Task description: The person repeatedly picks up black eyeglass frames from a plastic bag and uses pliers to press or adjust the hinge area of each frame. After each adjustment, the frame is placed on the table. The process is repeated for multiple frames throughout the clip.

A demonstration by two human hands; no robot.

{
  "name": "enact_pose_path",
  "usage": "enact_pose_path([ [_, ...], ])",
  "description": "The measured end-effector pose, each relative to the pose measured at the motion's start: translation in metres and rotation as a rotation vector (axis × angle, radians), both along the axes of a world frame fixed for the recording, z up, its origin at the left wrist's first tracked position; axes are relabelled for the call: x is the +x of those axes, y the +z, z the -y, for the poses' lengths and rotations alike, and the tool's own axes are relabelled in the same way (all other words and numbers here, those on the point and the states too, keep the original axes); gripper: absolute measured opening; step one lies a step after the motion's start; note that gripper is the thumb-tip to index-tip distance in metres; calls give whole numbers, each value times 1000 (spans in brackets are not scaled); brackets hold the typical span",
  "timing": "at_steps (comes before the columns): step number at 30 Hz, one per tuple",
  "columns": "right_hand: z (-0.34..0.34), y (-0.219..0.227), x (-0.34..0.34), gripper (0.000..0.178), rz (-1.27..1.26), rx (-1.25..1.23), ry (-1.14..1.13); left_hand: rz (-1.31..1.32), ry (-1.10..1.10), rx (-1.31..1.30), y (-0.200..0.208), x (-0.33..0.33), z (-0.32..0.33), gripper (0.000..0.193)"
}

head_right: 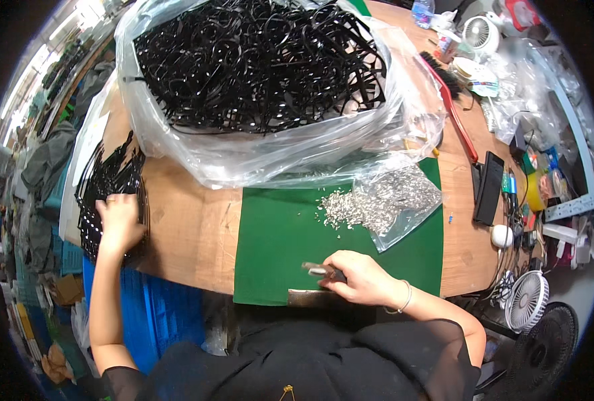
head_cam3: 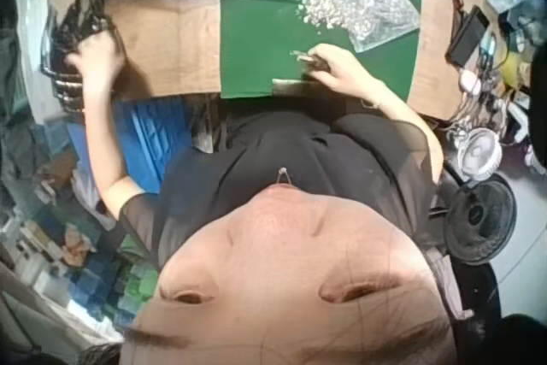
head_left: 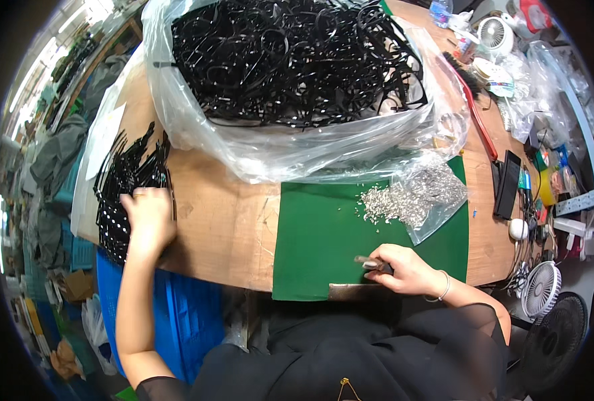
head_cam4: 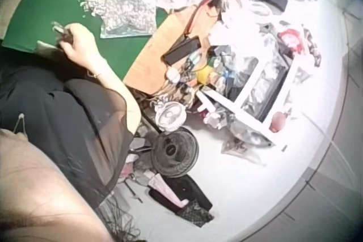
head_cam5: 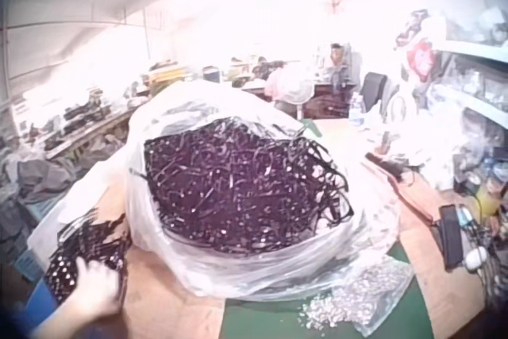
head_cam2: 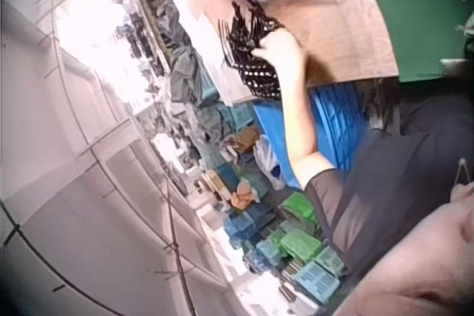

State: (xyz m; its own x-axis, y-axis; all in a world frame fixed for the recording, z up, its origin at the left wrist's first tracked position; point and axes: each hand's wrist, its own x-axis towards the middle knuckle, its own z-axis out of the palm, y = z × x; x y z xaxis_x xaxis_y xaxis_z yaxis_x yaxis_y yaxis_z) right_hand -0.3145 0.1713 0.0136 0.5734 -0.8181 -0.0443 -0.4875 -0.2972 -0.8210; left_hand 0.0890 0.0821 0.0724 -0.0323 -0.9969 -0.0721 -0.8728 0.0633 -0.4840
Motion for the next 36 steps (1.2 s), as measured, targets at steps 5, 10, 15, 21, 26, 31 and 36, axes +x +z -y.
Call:
enact_pose_path([
  [5,1,-4,2,20,10,25,-154,-825,-599,-319,20,-152,51,32],
  [10,-26,0,-20,21,2,29,-122,-157,-452,-483,-17,-117,109,12],
  [15,-22,-10,-21,21,-59,-16,-168,-973,-754,15,25,-139,59,6],
  [21,-1,-11,-10,28,-396,-392,-175,-2101,-198,419,36,-148,-29,16],
  [26,-11,-21,0,46,-607,-382,-199,-2407,112,490,16,-161,-92,22],
  [31,-24,-7,-16,44,-399,-313,-314,-2290,222,324,-20,-171,-118,49],
  [36,4,-28,-23,19,-315,-151,-349,-2207,159,356,-44,-198,-126,60],
])
